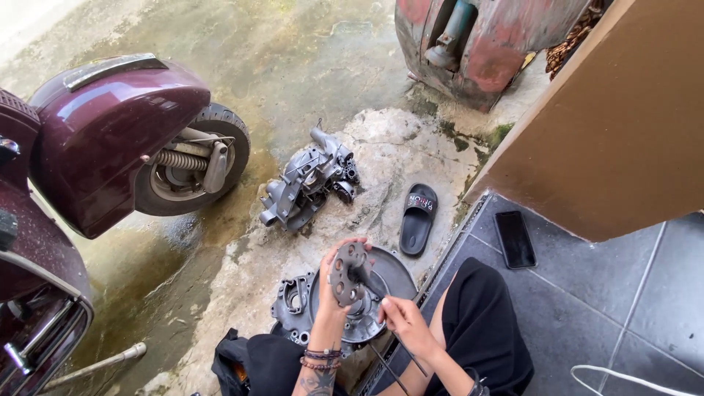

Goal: Inspecting and attempting to fit a circular engine component onto a motorcycle engine block

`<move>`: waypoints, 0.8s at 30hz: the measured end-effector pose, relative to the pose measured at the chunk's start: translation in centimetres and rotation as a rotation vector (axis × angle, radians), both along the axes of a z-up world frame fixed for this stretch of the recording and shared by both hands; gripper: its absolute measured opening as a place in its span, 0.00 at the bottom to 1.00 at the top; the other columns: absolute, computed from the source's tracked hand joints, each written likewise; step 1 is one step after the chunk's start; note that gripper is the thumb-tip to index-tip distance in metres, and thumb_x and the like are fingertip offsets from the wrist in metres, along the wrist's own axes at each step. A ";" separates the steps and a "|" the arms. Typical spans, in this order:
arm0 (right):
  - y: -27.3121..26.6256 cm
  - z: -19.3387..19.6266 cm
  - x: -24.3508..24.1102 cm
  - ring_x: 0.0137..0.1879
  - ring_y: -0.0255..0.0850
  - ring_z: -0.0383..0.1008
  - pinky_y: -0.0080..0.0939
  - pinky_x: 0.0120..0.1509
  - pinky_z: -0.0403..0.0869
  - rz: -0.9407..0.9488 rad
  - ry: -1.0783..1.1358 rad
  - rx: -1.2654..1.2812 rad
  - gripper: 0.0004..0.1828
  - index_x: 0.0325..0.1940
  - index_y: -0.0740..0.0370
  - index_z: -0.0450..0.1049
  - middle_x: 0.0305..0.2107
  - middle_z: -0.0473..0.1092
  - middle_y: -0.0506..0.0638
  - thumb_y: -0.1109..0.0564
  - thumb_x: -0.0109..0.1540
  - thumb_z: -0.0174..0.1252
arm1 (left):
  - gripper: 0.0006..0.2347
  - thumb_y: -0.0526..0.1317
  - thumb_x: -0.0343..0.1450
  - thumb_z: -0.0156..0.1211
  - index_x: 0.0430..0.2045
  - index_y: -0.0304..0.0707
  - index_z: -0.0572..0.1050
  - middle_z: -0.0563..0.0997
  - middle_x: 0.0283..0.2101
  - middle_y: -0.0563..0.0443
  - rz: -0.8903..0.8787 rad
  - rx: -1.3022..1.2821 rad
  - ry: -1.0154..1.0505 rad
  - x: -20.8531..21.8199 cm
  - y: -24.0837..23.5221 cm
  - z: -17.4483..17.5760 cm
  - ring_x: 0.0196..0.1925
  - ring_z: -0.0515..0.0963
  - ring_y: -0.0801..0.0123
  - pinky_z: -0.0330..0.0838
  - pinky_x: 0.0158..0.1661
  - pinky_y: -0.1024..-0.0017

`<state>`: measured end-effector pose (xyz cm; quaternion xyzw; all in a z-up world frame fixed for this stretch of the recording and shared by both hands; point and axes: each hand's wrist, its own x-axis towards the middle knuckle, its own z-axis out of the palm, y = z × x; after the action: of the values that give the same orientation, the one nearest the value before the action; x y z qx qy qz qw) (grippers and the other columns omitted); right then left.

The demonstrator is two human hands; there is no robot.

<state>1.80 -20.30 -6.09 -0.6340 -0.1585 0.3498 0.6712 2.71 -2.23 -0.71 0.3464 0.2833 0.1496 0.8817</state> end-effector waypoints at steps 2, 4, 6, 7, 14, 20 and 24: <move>-0.4 -0.7 0.2 0.17 0.32 0.49 0.34 0.24 0.53 -0.006 0.008 0.019 0.27 0.26 0.65 0.73 0.11 0.54 0.46 0.45 0.71 0.47 | 0.06 0.28 0.70 0.54 0.36 0.29 0.78 0.83 0.46 0.34 0.019 -0.038 0.009 -0.3 -0.2 0.8 0.45 0.83 0.52 0.81 0.41 0.58; -0.6 -1.3 0.7 0.17 0.31 0.48 0.33 0.23 0.52 -0.009 0.014 0.040 0.27 0.26 0.66 0.73 0.11 0.53 0.45 0.45 0.71 0.47 | 0.06 0.28 0.70 0.53 0.36 0.27 0.78 0.83 0.45 0.34 0.042 -0.073 0.015 -0.5 -0.4 0.5 0.45 0.83 0.52 0.81 0.42 0.58; -0.8 -1.9 1.1 0.16 0.31 0.46 0.33 0.21 0.48 -0.096 -0.015 -0.008 0.27 0.27 0.63 0.72 0.11 0.52 0.44 0.43 0.71 0.46 | 0.07 0.30 0.68 0.56 0.35 0.35 0.81 0.86 0.44 0.40 -0.039 0.186 -0.070 -0.9 -0.4 -0.9 0.46 0.85 0.52 0.77 0.50 0.59; -1.1 -1.5 0.7 0.16 0.31 0.46 0.33 0.21 0.48 -0.089 -0.018 -0.005 0.27 0.27 0.63 0.72 0.11 0.52 0.44 0.43 0.71 0.46 | 0.07 0.30 0.68 0.56 0.35 0.35 0.81 0.86 0.44 0.40 -0.032 0.189 -0.072 -1.1 -0.6 -0.8 0.46 0.85 0.52 0.77 0.50 0.59; -1.3 -1.6 -0.5 0.14 0.30 0.49 0.32 0.20 0.51 0.012 0.053 0.088 0.26 0.28 0.64 0.72 0.10 0.55 0.44 0.45 0.71 0.46 | 0.07 0.28 0.69 0.56 0.37 0.29 0.79 0.83 0.45 0.36 -0.046 0.114 -0.191 -2.8 -0.9 0.0 0.47 0.83 0.50 0.79 0.45 0.59; -1.0 0.0 -2.3 0.15 0.31 0.48 0.32 0.22 0.51 0.054 0.033 0.055 0.27 0.27 0.65 0.72 0.09 0.54 0.46 0.44 0.71 0.45 | 0.06 0.29 0.70 0.54 0.36 0.29 0.79 0.82 0.45 0.34 -0.016 -0.016 -0.106 -3.2 -0.3 1.7 0.46 0.83 0.50 0.80 0.40 0.58; 0.1 2.1 -1.6 0.16 0.33 0.44 0.34 0.22 0.50 0.043 0.048 0.092 0.16 0.55 0.60 0.65 0.17 0.59 0.48 0.47 0.73 0.40 | 0.09 0.34 0.72 0.49 0.35 0.29 0.79 0.83 0.44 0.37 -0.059 -0.005 -0.120 -3.3 0.0 0.7 0.46 0.83 0.55 0.81 0.41 0.61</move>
<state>0.24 -20.23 -4.00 -0.5902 -0.1717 0.3718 0.6957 -0.57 -2.24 0.02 0.3430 0.2199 0.1433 0.9019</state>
